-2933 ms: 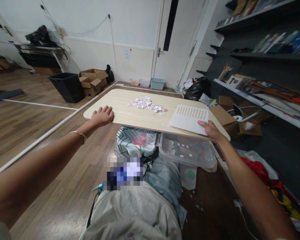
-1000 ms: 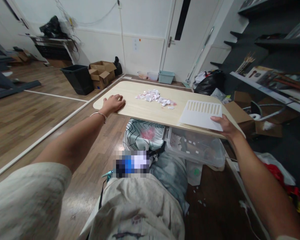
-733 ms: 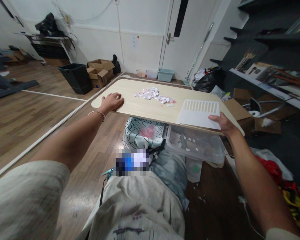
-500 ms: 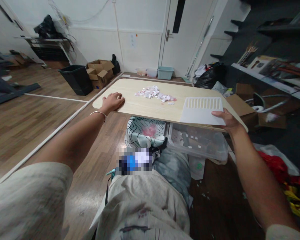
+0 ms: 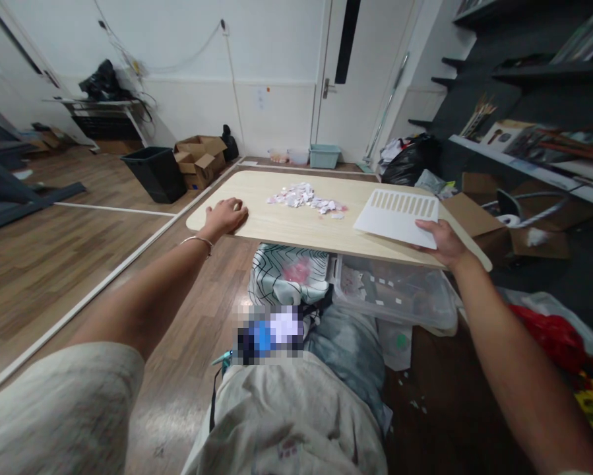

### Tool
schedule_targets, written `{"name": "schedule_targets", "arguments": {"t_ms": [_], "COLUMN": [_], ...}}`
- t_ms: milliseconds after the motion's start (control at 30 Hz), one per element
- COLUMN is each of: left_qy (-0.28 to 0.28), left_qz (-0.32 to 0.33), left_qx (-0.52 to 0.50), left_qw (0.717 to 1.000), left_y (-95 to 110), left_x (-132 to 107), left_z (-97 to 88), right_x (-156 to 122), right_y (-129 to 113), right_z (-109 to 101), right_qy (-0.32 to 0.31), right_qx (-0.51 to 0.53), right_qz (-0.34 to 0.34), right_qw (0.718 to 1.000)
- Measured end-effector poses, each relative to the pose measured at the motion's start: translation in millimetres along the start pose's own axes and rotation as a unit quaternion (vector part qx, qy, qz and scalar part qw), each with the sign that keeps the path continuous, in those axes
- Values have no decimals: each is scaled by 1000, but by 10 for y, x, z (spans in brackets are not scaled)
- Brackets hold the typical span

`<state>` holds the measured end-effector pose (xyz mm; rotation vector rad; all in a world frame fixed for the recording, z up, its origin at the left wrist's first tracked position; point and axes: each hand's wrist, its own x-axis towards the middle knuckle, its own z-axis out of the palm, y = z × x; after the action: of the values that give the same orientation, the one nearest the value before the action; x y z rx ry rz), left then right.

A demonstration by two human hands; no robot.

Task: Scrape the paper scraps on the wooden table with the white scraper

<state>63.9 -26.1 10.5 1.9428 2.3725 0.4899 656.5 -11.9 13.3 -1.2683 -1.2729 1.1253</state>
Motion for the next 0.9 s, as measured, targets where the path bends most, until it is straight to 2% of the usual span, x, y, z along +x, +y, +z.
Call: {"name": "schedule_targets", "arguments": {"t_ms": [133, 300, 433, 533, 667, 900], "left_qy": [-3, -5, -9, -10, 1, 6], "left_qz": [7, 10, 5, 3, 6, 0], "left_qx": [4, 2, 5, 9, 4, -4], "left_qw": [1000, 1000, 1000, 1000, 1000, 1000], "left_y": [38, 42, 36, 26, 6, 4], "left_x": [-38, -63, -59, -45, -30, -25], "left_z": [-16, -28, -32, -20, 9, 12], "right_x": [101, 437, 628, 579, 404, 332], "right_y": [-105, -176, -158, -133, -155, -244], "right_z": [91, 365, 507, 480, 478, 898], "right_qy": [-2, 17, 38, 33, -12, -55], "right_qx": [19, 9, -11, 0, -4, -22], "right_qz": [5, -43, -45, -44, -16, -15], "right_qw": [1000, 999, 998, 998, 1000, 998]}}
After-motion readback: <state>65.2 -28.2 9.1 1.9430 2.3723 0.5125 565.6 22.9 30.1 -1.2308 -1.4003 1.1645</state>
